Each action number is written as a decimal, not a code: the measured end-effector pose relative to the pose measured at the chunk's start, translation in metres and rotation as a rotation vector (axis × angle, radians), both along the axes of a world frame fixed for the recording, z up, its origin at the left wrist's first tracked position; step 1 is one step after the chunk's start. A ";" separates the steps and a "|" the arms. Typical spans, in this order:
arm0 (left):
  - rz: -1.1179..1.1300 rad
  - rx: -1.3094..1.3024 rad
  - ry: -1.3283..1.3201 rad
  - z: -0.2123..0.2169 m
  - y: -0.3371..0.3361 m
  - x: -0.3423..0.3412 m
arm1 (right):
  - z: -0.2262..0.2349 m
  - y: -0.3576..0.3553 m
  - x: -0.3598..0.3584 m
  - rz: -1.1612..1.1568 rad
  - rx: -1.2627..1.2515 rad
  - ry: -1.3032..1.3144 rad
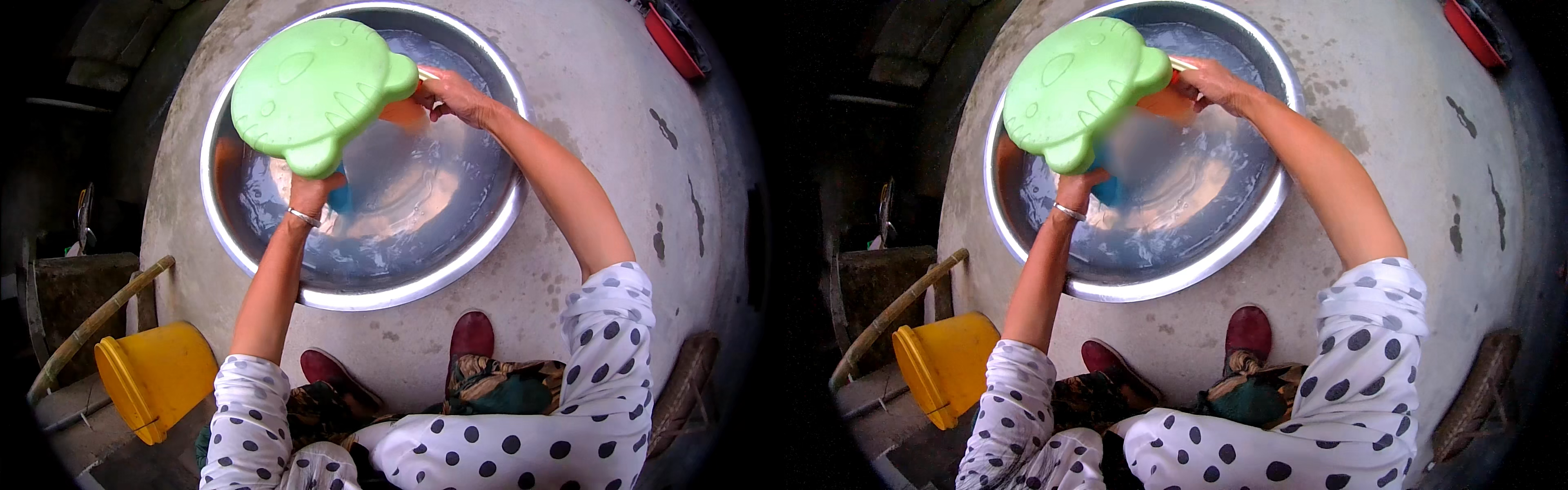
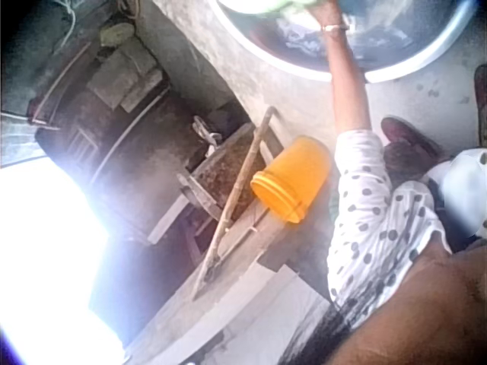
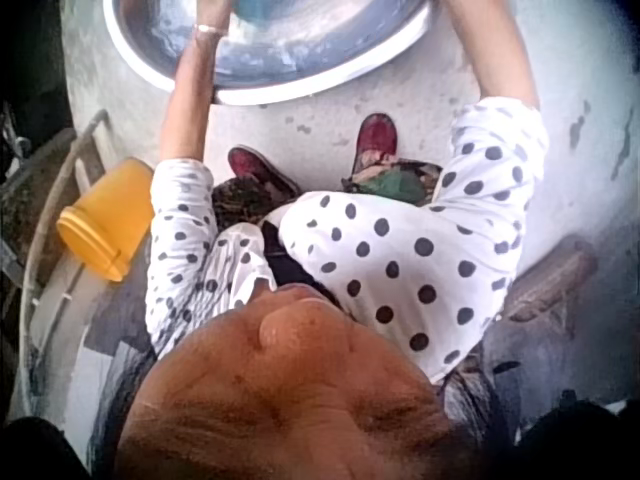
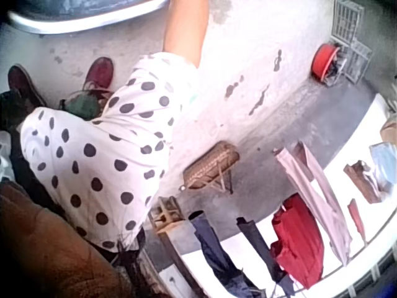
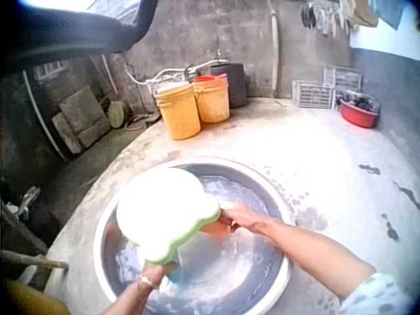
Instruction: The person scrubs a small, multi-colored plastic stool with a brush and soap inside a metal basin filled with water. They rotate the stool to clean the legs and seat, then rinse it in the basin.
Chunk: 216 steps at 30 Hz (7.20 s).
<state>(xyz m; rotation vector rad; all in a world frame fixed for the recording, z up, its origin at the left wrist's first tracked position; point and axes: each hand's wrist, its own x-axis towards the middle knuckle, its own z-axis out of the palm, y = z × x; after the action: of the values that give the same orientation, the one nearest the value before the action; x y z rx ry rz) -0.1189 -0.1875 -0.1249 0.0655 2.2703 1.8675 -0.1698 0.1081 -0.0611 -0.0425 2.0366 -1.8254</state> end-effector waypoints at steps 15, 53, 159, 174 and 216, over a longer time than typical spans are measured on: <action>0.558 0.303 -0.435 -0.010 0.055 0.023 | -0.085 -0.024 0.032 0.491 1.056 0.407; 0.206 0.011 0.044 0.052 -0.007 -0.008 | -0.009 -0.021 0.032 0.407 1.416 1.840; 0.375 0.747 -0.326 -0.006 0.096 -0.013 | -0.102 -0.028 0.066 0.719 1.295 0.656; 0.153 0.690 -0.345 0.000 0.031 0.006 | 0.049 -0.038 0.081 -0.612 0.163 0.211; 0.106 0.539 -0.286 -0.044 0.041 0.001 | 0.075 -0.180 -0.008 0.030 1.143 1.303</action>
<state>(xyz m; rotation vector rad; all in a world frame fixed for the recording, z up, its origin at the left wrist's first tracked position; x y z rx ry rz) -0.1179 -0.1462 -0.1690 -0.2310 1.5710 2.3189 -0.1782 -0.0722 0.0135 -1.1204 3.5118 -0.1731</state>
